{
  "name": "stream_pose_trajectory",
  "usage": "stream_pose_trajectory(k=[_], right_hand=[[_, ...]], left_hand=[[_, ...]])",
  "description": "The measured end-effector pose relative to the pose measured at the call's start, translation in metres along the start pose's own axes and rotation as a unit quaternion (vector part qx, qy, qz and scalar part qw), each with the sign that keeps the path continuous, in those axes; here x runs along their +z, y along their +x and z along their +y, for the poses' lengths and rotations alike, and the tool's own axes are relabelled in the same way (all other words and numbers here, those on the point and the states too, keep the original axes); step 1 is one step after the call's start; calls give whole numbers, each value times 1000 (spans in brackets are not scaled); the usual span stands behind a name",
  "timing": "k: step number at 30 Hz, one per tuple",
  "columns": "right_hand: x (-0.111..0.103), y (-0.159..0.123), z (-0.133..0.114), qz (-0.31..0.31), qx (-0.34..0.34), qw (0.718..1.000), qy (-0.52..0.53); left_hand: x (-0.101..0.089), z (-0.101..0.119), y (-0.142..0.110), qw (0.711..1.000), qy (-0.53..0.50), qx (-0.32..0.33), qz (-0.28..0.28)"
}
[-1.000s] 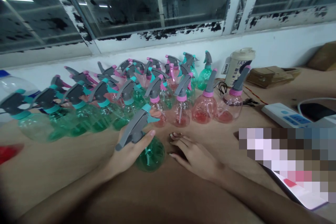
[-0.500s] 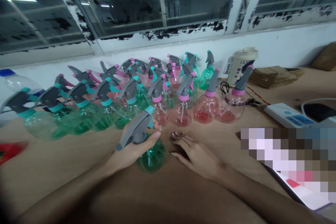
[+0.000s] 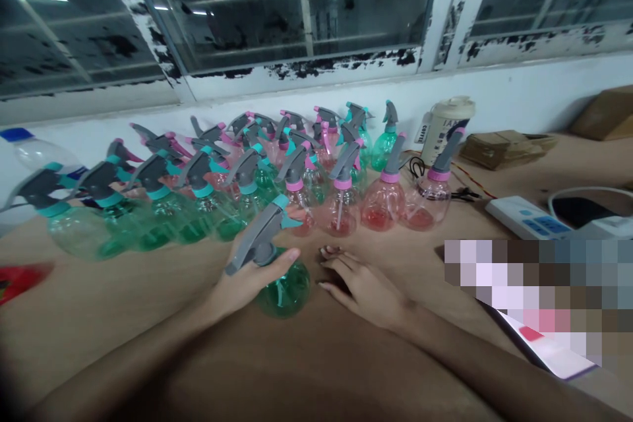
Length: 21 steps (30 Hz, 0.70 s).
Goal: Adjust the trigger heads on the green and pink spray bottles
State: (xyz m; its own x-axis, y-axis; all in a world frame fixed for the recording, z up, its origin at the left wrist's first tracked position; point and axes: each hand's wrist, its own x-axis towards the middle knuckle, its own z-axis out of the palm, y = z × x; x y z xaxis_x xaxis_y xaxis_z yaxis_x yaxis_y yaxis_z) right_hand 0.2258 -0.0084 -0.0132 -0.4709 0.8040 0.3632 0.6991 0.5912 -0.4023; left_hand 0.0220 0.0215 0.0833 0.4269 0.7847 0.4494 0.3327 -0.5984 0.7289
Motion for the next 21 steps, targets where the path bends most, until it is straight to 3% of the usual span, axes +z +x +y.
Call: stream_pose_trajectory(k=[7,14,17,21], right_hand=[[0,1,-1,-7,-1,1000,-3],[1,0,1,-8,-2,1000,-6],[6,-3,6,-4,-5,1000,3],[12,-7,12,1,9,1000,16]], left_hand=[[-1,-6,-1,1000,30,-4,-4],[-10,1,-13,997,52,-13,49],[-29,8,-29,994,81,-44,56],[-77,15,-58,973,172,-97,115]])
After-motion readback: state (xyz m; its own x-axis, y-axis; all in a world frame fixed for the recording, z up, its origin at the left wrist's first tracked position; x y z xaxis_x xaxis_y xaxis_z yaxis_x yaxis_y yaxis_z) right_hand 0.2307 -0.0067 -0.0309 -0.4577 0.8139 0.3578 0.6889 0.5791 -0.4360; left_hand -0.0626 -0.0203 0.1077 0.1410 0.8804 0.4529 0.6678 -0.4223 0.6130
